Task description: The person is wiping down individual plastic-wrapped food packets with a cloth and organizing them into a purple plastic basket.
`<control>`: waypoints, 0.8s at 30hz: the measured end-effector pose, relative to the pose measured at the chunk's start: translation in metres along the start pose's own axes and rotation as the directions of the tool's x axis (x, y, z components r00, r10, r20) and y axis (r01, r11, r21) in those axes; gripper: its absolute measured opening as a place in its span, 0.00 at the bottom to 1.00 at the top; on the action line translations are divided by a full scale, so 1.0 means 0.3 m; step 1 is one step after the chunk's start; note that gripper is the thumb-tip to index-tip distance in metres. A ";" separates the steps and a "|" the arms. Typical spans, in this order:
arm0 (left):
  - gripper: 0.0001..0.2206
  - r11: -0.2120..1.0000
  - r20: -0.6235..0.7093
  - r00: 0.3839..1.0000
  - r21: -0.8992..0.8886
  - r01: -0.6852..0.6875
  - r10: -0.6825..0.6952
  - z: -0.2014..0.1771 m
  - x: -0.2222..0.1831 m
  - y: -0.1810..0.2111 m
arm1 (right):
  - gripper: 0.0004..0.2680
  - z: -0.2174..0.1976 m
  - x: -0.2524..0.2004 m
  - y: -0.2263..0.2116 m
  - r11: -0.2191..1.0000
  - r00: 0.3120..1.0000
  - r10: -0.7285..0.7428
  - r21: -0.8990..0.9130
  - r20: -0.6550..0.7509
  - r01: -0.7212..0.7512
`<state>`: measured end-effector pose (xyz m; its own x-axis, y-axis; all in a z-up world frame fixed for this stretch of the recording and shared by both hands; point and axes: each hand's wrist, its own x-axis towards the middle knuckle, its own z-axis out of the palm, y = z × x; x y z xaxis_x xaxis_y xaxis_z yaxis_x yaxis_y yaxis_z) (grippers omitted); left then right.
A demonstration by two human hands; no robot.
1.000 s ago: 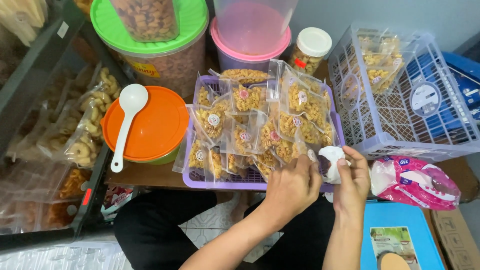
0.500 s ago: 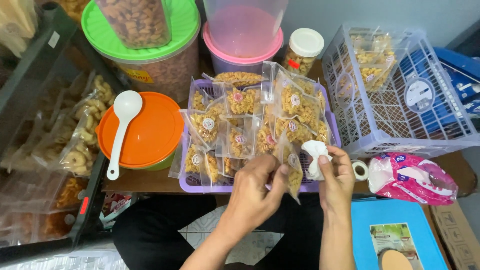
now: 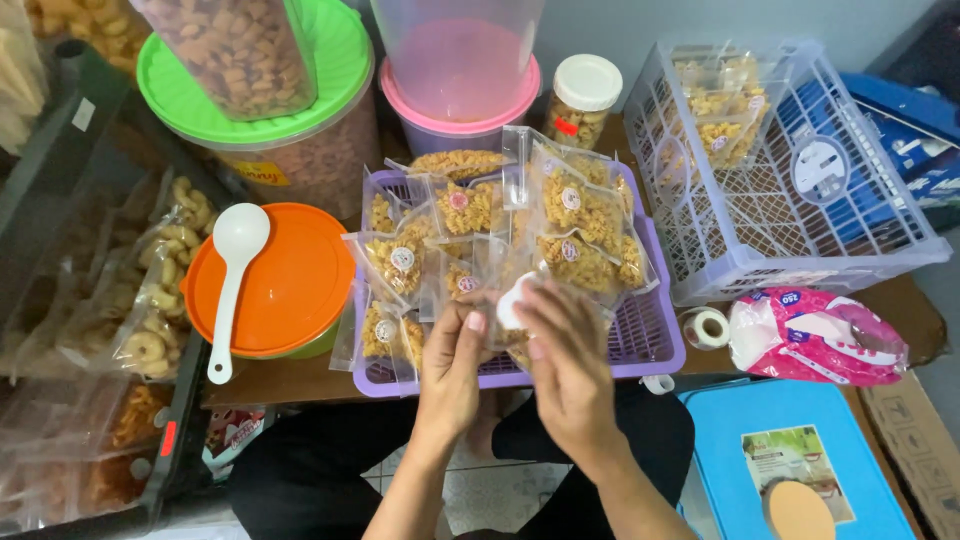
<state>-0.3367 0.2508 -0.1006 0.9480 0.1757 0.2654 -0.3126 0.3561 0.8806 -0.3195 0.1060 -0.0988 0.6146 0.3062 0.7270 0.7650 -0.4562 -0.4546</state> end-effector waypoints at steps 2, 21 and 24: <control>0.11 1.000 -0.036 0.999 -0.024 0.006 -0.007 -0.008 -0.001 0.001 | 0.16 0.003 -0.020 -0.049 0.997 0.997 -0.020 -0.076 0.074 0.026; 0.13 0.989 -0.156 0.988 0.149 0.022 0.002 -0.068 0.026 0.066 | 0.15 -0.046 -0.056 0.073 0.987 0.993 0.118 0.109 0.031 -0.121; 0.13 0.985 -0.144 0.990 0.170 0.024 0.001 -0.078 0.037 0.065 | 0.19 -0.081 -0.076 0.035 0.878 0.914 0.364 0.260 0.181 -0.401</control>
<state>-0.3337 0.2811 -0.0897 0.9292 0.3063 0.2069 -0.2751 0.1992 0.9406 -0.3302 0.0739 -0.1077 0.8746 0.2650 0.4060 0.4756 -0.3063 -0.8246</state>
